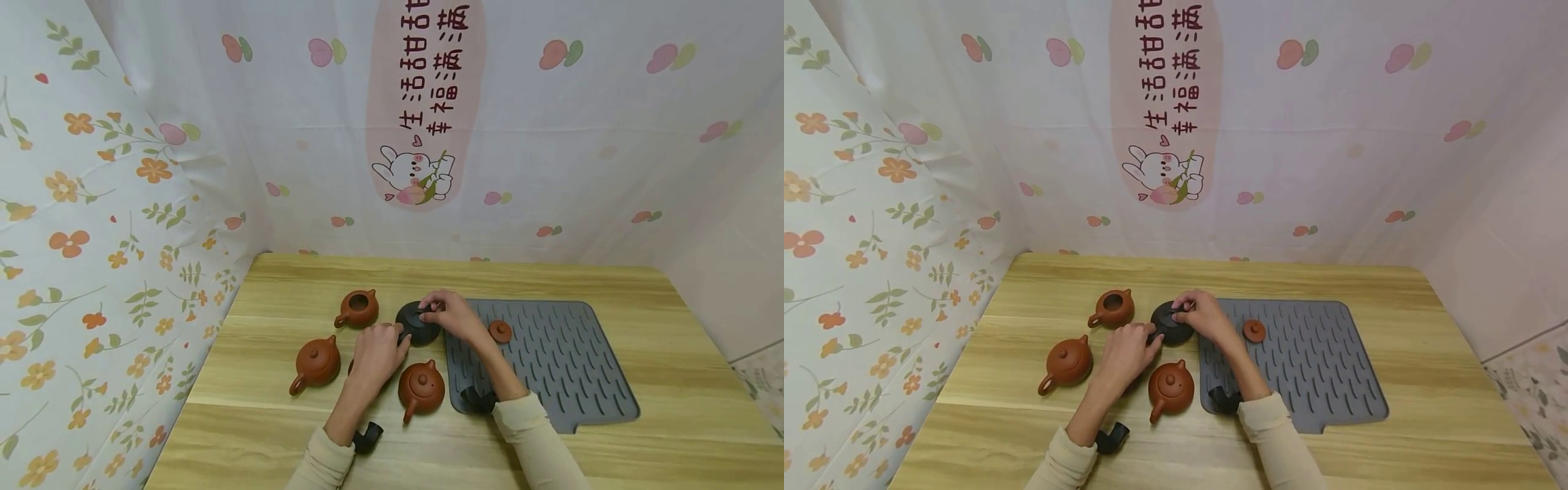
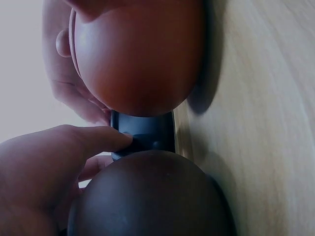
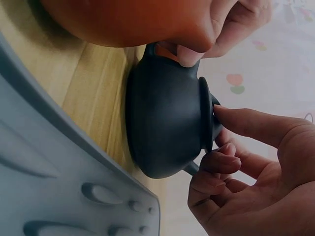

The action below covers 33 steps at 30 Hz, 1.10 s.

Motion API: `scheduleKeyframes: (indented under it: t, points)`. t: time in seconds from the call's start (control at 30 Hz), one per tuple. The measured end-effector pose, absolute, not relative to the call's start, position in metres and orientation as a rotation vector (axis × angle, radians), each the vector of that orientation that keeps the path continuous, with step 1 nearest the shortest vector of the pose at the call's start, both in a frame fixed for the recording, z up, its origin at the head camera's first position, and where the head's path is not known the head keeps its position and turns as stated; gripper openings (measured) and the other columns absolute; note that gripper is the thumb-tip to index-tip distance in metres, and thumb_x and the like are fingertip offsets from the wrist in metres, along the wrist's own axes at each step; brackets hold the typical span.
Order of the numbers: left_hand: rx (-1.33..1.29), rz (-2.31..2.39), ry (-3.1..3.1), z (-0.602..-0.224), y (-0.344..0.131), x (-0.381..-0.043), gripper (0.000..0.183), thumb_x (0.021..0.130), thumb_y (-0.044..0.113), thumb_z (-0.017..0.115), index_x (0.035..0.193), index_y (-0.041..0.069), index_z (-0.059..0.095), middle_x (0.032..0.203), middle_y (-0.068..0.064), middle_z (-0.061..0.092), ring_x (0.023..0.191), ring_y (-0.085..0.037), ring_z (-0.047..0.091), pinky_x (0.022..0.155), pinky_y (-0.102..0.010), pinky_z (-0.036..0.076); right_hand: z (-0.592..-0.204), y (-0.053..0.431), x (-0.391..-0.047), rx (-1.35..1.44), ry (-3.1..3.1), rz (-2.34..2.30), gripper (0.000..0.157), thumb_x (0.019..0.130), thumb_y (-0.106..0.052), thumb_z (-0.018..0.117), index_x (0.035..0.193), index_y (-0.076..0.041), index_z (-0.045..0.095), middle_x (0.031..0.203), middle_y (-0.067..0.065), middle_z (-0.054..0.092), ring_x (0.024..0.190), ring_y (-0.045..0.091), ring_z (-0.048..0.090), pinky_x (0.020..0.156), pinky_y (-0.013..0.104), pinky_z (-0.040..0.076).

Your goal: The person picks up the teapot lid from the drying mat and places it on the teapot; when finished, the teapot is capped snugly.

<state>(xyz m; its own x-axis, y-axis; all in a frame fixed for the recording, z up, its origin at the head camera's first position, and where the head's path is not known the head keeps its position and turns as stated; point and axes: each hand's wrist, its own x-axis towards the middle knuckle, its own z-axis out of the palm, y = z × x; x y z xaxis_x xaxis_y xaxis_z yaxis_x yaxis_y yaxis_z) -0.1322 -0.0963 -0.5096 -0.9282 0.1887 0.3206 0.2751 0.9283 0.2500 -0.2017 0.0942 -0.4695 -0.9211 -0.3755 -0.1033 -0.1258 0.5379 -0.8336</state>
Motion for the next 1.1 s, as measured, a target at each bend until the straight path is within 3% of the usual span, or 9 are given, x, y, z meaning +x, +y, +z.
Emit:
scheduleKeyframes:
  t: [0.23, 0.3, 0.47, 0.63, 0.8, 0.93, 1.1]
  points:
    - [-0.346, -0.444, -2.797, -0.522, -0.098, -0.138, 0.021, 0.099, 0.033, 0.083, 0.104, 0.013, 0.086, 0.083, -0.005, 0.078, 0.068, -0.029, 0.073, 0.056, -0.042, 0.057, -0.472, 0.095, -0.201, -0.407, 2.514, -1.327, 0.013, 0.100, -0.005, 0.077, 0.112, 0.001, 0.075, 0.102, 0.010, 0.058, 0.085, 0.022, 0.054, 0.077, 0.036, 0.048]
    - [-0.360, -0.431, -2.763, -0.540, -0.101, -0.145, 0.022, 0.098, 0.036, 0.083, 0.103, 0.015, 0.086, 0.081, -0.003, 0.077, 0.065, -0.027, 0.071, 0.054, -0.041, 0.055, -0.472, 0.095, -0.201, -0.408, 2.517, -1.323, 0.014, 0.100, -0.005, 0.076, 0.112, 0.001, 0.075, 0.101, 0.009, 0.059, 0.085, 0.022, 0.055, 0.077, 0.036, 0.048]
    - [-0.354, -0.425, -2.779, -0.528, -0.099, -0.141, 0.021, 0.096, 0.034, 0.085, 0.101, 0.014, 0.085, 0.080, -0.004, 0.077, 0.063, -0.028, 0.070, 0.052, -0.042, 0.053, -0.472, 0.095, -0.199, -0.418, 2.519, -1.332, 0.014, 0.101, -0.005, 0.076, 0.113, 0.001, 0.075, 0.099, 0.008, 0.058, 0.084, 0.021, 0.053, 0.077, 0.036, 0.047]
    - [-0.358, -0.418, -2.821, -0.497, -0.097, -0.127, 0.023, 0.098, 0.031, 0.085, 0.100, 0.008, 0.083, 0.083, -0.009, 0.078, 0.069, -0.033, 0.072, 0.062, -0.043, 0.057, -0.471, 0.101, -0.195, -0.501, 2.489, -1.403, 0.020, 0.104, -0.008, 0.073, 0.121, 0.004, 0.073, 0.104, 0.012, 0.058, 0.083, 0.021, 0.053, 0.077, 0.036, 0.047]
    - [-0.388, -0.545, -2.839, -0.479, -0.106, -0.123, 0.033, 0.102, 0.036, 0.080, 0.096, 0.004, 0.076, 0.083, -0.011, 0.071, 0.078, -0.031, 0.071, 0.076, -0.043, 0.057, -0.467, 0.123, -0.192, -0.451, 2.499, -1.482, 0.025, 0.108, -0.011, 0.069, 0.127, 0.005, 0.070, 0.112, 0.015, 0.060, 0.088, 0.022, 0.057, 0.081, 0.037, 0.049]
    - [-0.406, -0.766, -2.788, -0.466, -0.125, -0.127, 0.030, 0.104, 0.027, 0.078, 0.110, -0.001, 0.072, 0.098, -0.014, 0.069, 0.090, -0.031, 0.066, 0.082, -0.045, 0.058, -0.464, 0.151, -0.190, -0.336, 2.560, -1.490, 0.028, 0.108, -0.012, 0.070, 0.129, 0.006, 0.069, 0.111, 0.013, 0.061, 0.092, 0.021, 0.058, 0.082, 0.036, 0.048]
    - [-0.311, -0.765, -2.727, -0.463, -0.160, -0.132, 0.040, 0.102, 0.024, 0.081, 0.125, -0.005, 0.066, 0.115, -0.022, 0.067, 0.104, -0.037, 0.063, 0.093, -0.051, 0.055, -0.464, 0.190, -0.182, -0.254, 2.588, -1.515, 0.031, 0.108, -0.014, 0.071, 0.131, 0.007, 0.068, 0.111, 0.012, 0.058, 0.087, 0.021, 0.055, 0.072, 0.034, 0.045]
